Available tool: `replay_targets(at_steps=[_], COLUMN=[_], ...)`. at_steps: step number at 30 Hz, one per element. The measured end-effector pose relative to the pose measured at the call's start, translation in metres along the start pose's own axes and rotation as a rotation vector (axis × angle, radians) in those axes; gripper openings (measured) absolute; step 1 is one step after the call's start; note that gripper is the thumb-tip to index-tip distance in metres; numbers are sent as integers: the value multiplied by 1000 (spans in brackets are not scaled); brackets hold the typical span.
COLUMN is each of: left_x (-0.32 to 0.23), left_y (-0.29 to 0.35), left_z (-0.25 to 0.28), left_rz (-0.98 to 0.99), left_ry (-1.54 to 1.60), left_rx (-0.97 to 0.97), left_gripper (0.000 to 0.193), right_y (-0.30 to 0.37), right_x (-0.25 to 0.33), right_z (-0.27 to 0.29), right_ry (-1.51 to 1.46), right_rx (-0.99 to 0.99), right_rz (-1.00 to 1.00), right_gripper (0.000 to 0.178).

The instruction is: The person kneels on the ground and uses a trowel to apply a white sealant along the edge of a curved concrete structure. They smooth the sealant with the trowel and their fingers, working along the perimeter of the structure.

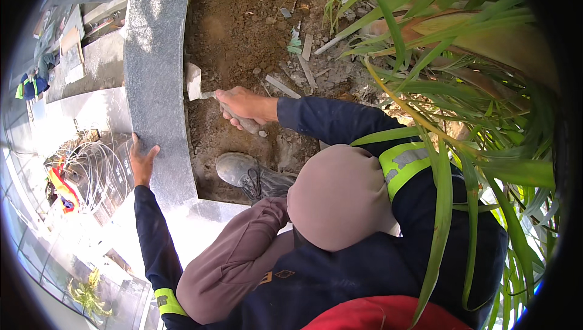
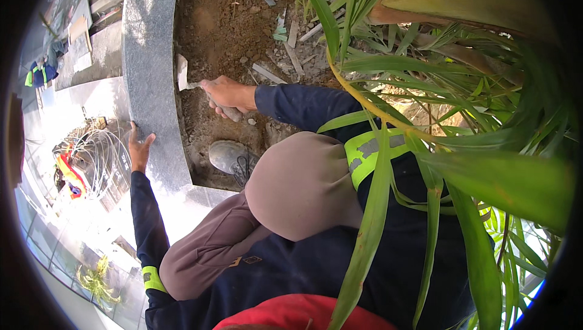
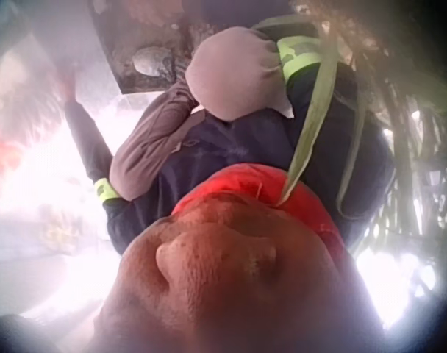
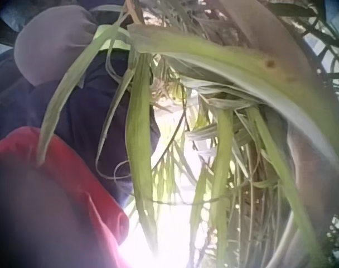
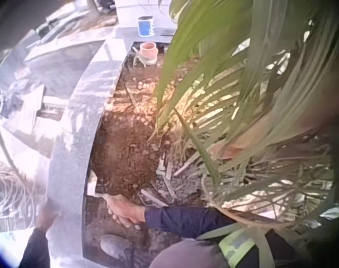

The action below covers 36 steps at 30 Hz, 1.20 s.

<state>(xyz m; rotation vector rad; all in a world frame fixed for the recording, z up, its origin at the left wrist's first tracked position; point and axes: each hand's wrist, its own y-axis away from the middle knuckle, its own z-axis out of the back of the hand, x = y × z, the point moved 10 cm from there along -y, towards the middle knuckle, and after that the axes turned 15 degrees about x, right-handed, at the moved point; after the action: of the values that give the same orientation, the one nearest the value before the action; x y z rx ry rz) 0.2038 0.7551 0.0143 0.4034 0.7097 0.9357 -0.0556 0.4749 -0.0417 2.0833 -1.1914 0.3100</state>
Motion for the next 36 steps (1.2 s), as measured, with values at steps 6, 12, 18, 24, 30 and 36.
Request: replay_targets(at_steps=[6, 12, 18, 24, 30, 36], left_x=[-22, -7, -6, 4, 10, -5], left_y=[0, -5, -2, -8, -4, -8], left_z=[0, -1, -2, -5, -1, -4], left_rz=[35, 34, 34, 44, 40, 60], left_ry=[-6, -60, 19, 10, 0, -52], left_rx=[8, 14, 14, 36, 18, 21], left_gripper=[101, 102, 104, 103, 102, 104], right_y=[-5, -29, 6, -26, 5, -18], right_x=[81, 8, 30, 34, 31, 95], right_z=[39, 28, 36, 40, 14, 58], right_ry=[-136, 28, 180, 42, 81, 47], right_rx=[-218, -100, -204, -151, -144, -315], right_rz=[369, 59, 183, 86, 50, 295], right_gripper=[45, 49, 49, 50, 47, 47])
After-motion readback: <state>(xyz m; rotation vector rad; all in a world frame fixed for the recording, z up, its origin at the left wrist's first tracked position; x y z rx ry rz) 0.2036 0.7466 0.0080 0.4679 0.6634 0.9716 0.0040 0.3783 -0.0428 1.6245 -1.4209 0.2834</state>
